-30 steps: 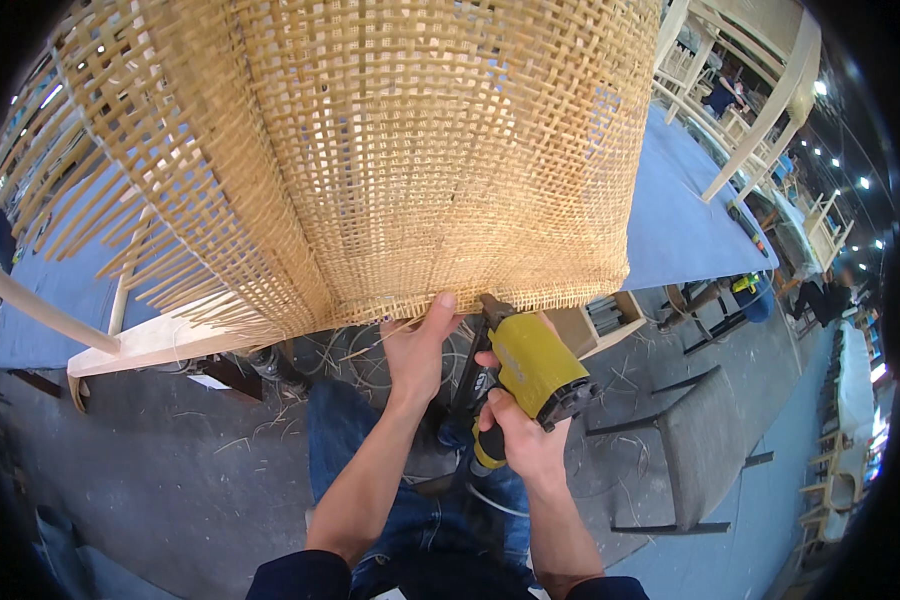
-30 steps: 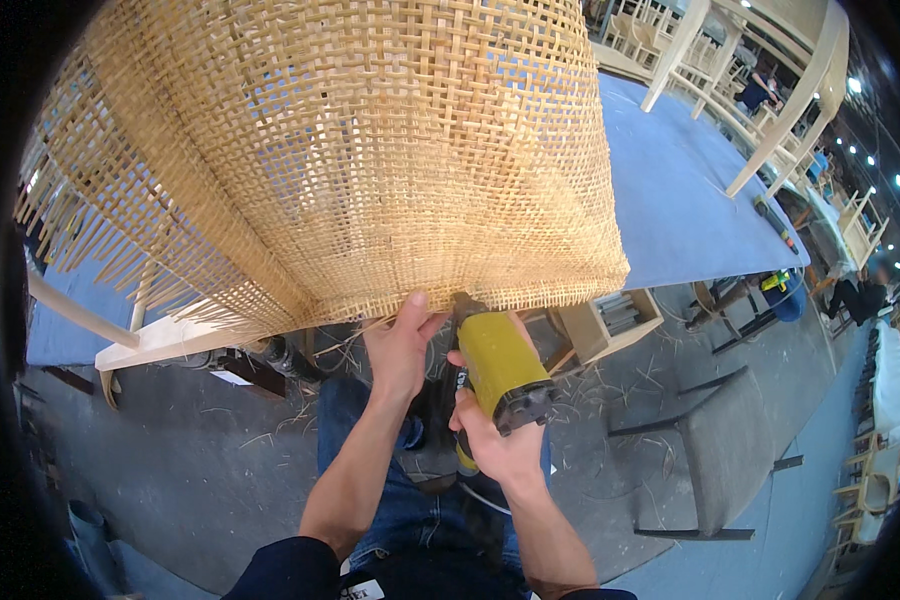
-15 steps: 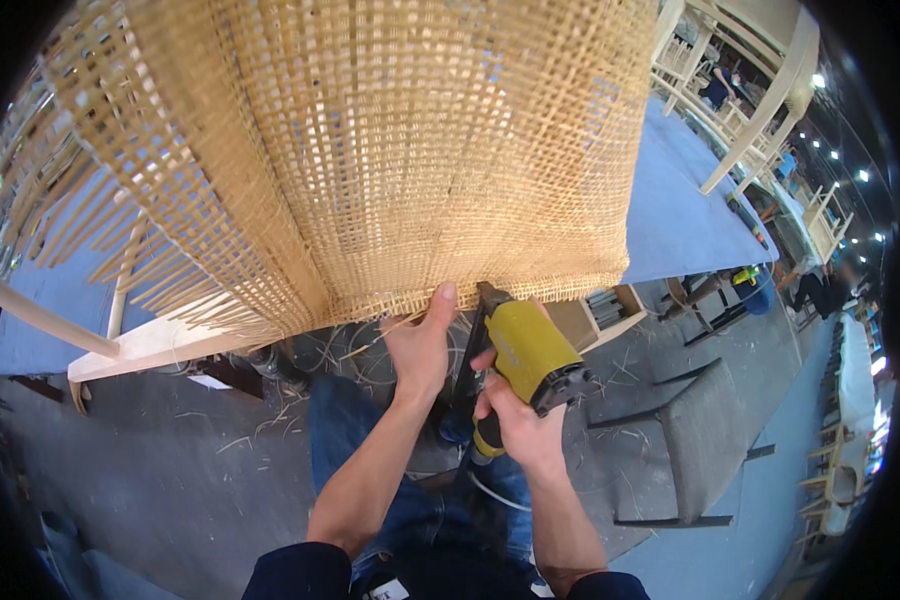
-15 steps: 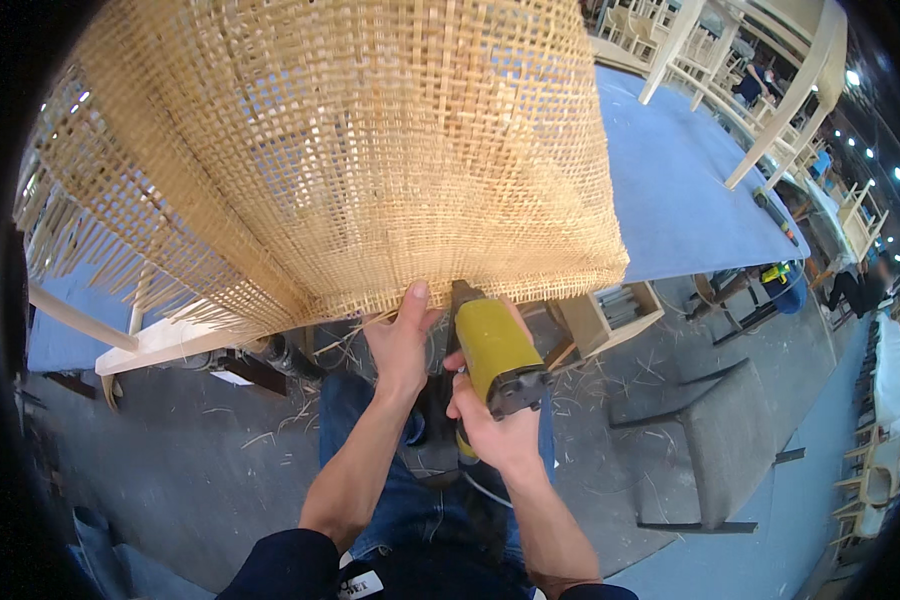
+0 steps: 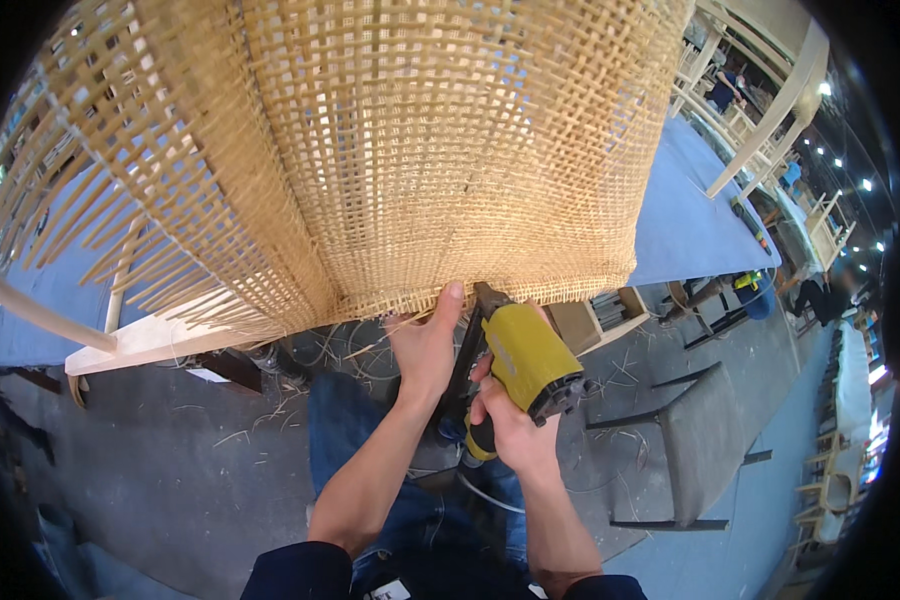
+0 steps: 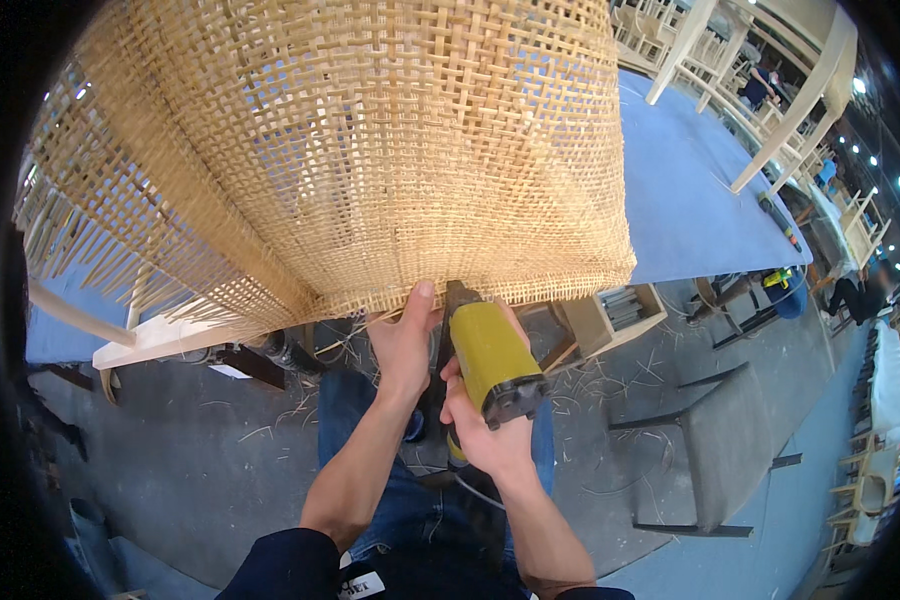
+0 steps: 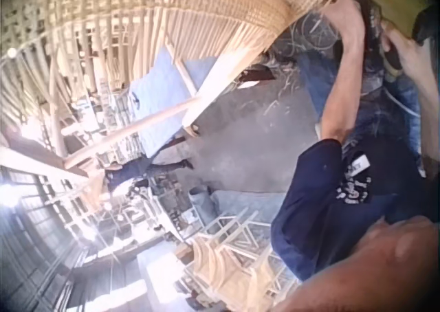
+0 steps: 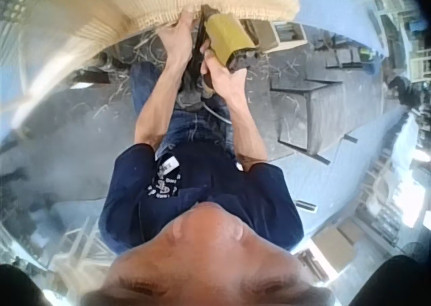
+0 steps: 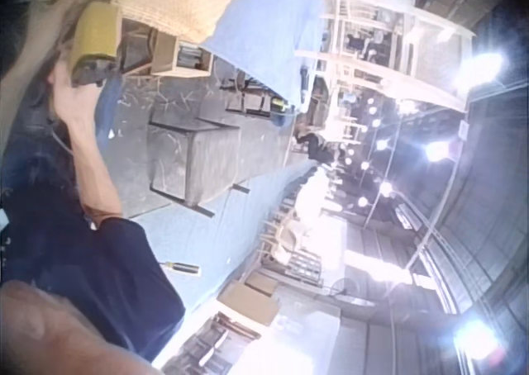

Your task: The person uses a pneumatic staple gun to attach a sheet of woven cane webbing to the underside of a wooden chair frame. They repeatedly pull the webbing taut, staple it along the frame's edges, and rotate the chair to access different sides, ensuring the material is securely fastened.

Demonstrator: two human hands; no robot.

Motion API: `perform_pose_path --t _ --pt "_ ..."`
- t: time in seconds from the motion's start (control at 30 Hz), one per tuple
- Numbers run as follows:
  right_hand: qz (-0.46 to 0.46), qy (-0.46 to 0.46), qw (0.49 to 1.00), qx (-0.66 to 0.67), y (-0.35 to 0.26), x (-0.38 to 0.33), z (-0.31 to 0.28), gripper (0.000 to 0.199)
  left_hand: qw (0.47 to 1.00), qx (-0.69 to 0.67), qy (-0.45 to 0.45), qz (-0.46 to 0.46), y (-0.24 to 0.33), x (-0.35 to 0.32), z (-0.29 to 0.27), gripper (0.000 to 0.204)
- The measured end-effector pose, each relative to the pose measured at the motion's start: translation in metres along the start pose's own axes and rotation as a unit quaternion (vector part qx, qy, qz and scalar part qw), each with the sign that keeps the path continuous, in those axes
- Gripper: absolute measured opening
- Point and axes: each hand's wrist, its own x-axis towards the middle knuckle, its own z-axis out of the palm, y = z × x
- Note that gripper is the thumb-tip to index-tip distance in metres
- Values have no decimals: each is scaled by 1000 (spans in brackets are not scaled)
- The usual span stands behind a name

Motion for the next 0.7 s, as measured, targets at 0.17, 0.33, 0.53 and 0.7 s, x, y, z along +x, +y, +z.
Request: perform_pose_path --t 0.17,0.33,0.53,0.7 --pt "-36 21 999 29 -3 -7 7 77 991 -129 -40 -21 9 -2 -4 40" --pt "-31 16 999 31 -5 -9 13 78 989 -137 -34 -33 11 -2 -4 38" --pt "-29 19 999 9 -2 -4 16 77 998 -32 -5 -58 5 0 -4 36" --pt "-24 2 1000 2 -7 -5 17 77 993 -109 -14 -37 9 0 -3 35"
